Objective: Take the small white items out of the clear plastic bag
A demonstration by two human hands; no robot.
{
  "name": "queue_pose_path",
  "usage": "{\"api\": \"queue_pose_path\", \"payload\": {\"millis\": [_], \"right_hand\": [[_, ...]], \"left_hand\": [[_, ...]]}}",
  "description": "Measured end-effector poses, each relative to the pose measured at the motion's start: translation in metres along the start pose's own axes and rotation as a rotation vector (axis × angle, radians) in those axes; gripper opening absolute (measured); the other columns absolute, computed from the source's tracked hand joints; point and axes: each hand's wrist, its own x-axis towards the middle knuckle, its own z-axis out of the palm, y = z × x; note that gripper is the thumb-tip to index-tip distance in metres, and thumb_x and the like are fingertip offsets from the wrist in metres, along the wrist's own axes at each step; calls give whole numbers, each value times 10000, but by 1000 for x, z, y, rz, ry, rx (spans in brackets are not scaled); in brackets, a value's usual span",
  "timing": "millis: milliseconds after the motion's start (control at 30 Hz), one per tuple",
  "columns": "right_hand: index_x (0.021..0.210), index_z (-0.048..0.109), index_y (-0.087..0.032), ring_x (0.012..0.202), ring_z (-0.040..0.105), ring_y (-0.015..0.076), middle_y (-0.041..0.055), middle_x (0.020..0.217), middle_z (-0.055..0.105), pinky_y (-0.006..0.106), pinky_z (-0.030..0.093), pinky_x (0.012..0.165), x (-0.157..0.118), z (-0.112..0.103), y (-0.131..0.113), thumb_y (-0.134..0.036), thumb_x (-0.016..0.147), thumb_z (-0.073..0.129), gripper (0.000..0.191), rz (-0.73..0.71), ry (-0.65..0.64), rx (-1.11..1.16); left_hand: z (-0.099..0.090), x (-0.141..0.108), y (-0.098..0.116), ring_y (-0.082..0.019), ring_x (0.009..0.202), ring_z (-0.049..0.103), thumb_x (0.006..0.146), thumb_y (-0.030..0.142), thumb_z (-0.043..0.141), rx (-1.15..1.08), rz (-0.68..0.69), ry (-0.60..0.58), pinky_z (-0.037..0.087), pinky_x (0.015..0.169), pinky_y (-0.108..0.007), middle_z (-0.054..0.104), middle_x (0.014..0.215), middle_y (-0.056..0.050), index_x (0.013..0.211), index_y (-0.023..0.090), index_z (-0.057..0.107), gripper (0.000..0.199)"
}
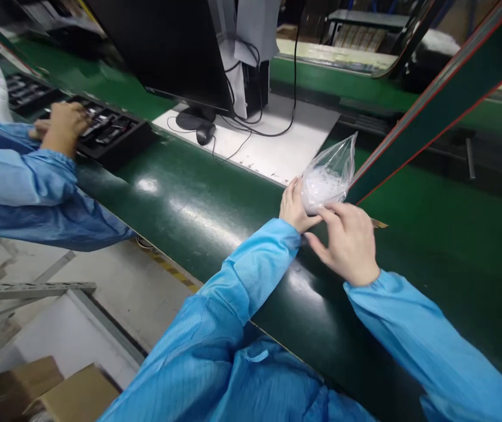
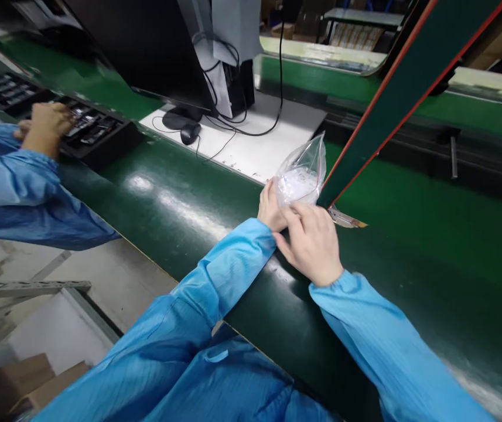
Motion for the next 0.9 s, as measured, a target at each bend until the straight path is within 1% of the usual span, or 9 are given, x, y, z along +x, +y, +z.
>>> {"api": "queue_pose_path", "payload": {"millis": [33,100,200,333,467,567,700,833,900], "right_hand": [[1269,564,-88,1193,491,344,173,1282,549,496,385,1083,18,3,-4,-391,871,645,506,-30,-68,-64],[1125,614,-67,1165,498,350,178,1171,588,531,316,1146,45,9,-2,-345,881,610,370,-43,-184,-180],[882,626,-128,962,574,267,91,873,613,502,365,1115,68,8,15,-227,921,518,153,-8,-247,-164],[920,611,-155,828,601,183,45,864,628,345,502,836,90,-21,37,-209,947,541,92,245,-66,150],[927,591,-181,819,628,164,43,862,637,315,497,769,103,-51,46,-273,977,582,106,386,19,464],[915,578,-189,814,627,164,19,855,630,331,494,768,104,-74,50,-381,984,577,204,408,-122,569],[853,632,-186,822,628,140,-6,849,647,339,481,793,115,-95,57,-473,983,513,337,373,-400,531],[873,713,-127,732,652,116,-38,749,645,281,525,734,132,-77,61,-410,1004,443,412,399,-627,473],[846,718,-95,678,636,106,-27,718,632,280,551,718,127,-68,65,-328,977,553,314,461,-563,321]], "left_hand": [[3,1,-1,-315,1482,284,749,551,730,-14,-7,-5,284,1232,-455,273,1572,-224,1527,93,143,1077],[5,2,-3,-280,1481,302,821,464,663,-50,-9,-29,280,1239,-428,300,1570,-201,1529,106,131,956],[4,3,-3,-266,1487,301,766,443,738,-126,27,-49,281,1247,-401,312,1573,-185,1538,109,97,1058],[2,7,-1,-301,1481,311,637,422,875,-205,30,-35,296,1243,-415,301,1579,-190,1552,109,47,1273],[3,11,-1,-306,1447,367,634,347,892,-242,-79,-51,340,1220,-422,344,1556,-184,1557,116,59,1264],[3,13,-1,-306,1398,435,669,354,864,-265,-152,-76,389,1188,-437,419,1509,-171,1553,122,113,1183],[0,15,-5,-262,1302,539,724,342,807,-289,-236,-85,451,1140,-380,549,1402,-107,1448,163,372,864],[-10,17,-8,-210,1209,604,770,246,732,-300,-209,-141,495,1080,-335,640,1283,-35,1282,216,534,549],[-19,19,-1,-227,1186,618,766,235,720,-316,-214,-174,513,1055,-367,658,1254,-42,1228,207,560,489]]}}
